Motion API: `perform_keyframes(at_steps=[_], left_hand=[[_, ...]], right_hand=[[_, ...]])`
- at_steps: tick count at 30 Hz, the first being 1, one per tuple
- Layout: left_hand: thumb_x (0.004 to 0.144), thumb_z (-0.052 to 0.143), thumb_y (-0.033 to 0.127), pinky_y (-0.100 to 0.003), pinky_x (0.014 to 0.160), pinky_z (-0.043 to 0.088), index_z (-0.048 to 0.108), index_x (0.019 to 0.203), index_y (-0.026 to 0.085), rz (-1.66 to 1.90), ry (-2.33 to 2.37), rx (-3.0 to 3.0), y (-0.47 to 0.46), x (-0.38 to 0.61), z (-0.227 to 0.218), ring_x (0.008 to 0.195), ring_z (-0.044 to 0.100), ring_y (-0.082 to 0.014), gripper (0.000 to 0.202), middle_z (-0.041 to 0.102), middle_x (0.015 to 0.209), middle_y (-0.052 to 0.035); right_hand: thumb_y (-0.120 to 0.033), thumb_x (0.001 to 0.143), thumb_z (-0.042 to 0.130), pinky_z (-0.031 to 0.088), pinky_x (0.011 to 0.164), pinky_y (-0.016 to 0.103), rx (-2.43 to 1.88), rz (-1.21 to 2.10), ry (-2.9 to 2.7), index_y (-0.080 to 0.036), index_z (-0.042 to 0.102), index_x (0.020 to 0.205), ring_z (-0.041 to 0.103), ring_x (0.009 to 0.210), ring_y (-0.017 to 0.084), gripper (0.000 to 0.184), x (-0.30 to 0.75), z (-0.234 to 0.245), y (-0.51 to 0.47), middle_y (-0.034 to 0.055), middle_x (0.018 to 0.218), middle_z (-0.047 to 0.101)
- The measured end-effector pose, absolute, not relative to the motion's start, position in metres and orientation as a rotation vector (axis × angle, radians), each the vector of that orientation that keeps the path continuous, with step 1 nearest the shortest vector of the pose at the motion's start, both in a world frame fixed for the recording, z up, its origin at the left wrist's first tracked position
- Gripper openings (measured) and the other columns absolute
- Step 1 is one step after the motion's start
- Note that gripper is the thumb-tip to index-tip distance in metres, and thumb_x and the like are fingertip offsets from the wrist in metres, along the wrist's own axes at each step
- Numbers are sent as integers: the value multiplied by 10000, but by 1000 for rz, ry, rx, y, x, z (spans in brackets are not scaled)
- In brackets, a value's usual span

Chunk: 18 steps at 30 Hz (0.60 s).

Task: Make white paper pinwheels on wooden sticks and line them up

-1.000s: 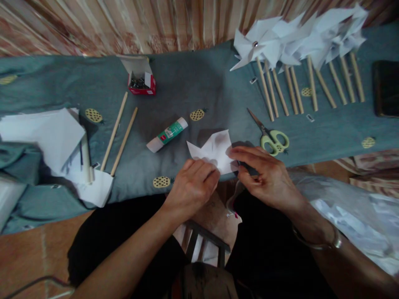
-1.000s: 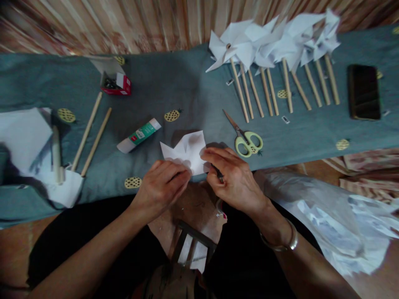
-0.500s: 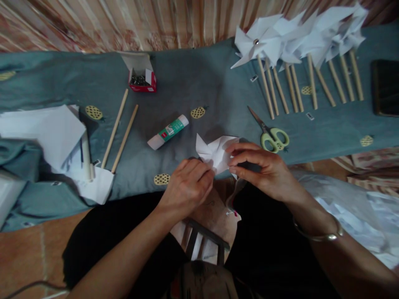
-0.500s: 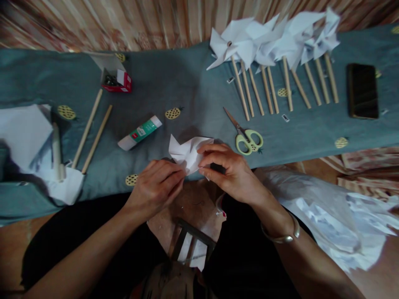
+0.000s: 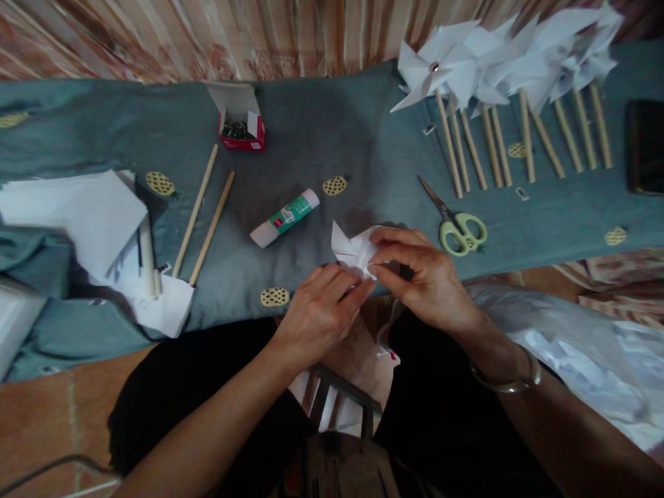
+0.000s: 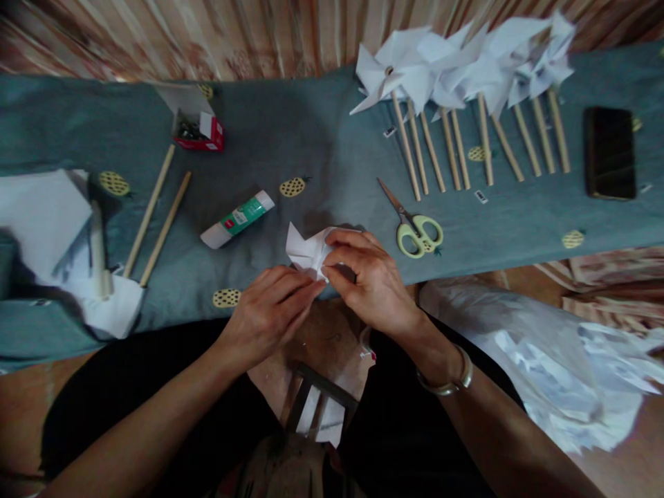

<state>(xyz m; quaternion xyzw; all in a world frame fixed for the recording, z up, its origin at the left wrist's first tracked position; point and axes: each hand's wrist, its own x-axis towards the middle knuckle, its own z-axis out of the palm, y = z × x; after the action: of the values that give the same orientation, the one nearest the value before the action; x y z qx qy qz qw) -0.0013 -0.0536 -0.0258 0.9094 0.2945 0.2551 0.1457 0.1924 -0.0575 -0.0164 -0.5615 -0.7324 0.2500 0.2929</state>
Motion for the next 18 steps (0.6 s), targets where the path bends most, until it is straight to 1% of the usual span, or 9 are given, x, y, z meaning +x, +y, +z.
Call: perform_keyframes(at_steps=[4,13,18], left_hand=[[894,542,124,-332,711,525,631,1021,95,751,850,2612,-53,0,-25,856,608,-201,158,700,918,-88],[912,516,140,-341,719,525,625,1031,113,717,863,2587,-54,0,-26,868,608,-196,163,694,916,-81],[910,516,138,-340,716,524,627,1032,114,729,864,2570,-53,0,-27,868,607,-196,167,693,912,-79]], right_hand=[[-162,832,622,452,943,405,-1527,608,-1983,-195,684,808,617,1052,231,74,189,-16,-57,77,1111,670],[-158,823,632,448,953,394,-1553,569,-1977,-195,674,802,610,1070,231,60,187,-16,-58,75,1109,671],[-166,822,627,446,961,408,-1554,579,-1965,-211,669,798,610,1068,232,66,187,-16,-58,66,1106,670]])
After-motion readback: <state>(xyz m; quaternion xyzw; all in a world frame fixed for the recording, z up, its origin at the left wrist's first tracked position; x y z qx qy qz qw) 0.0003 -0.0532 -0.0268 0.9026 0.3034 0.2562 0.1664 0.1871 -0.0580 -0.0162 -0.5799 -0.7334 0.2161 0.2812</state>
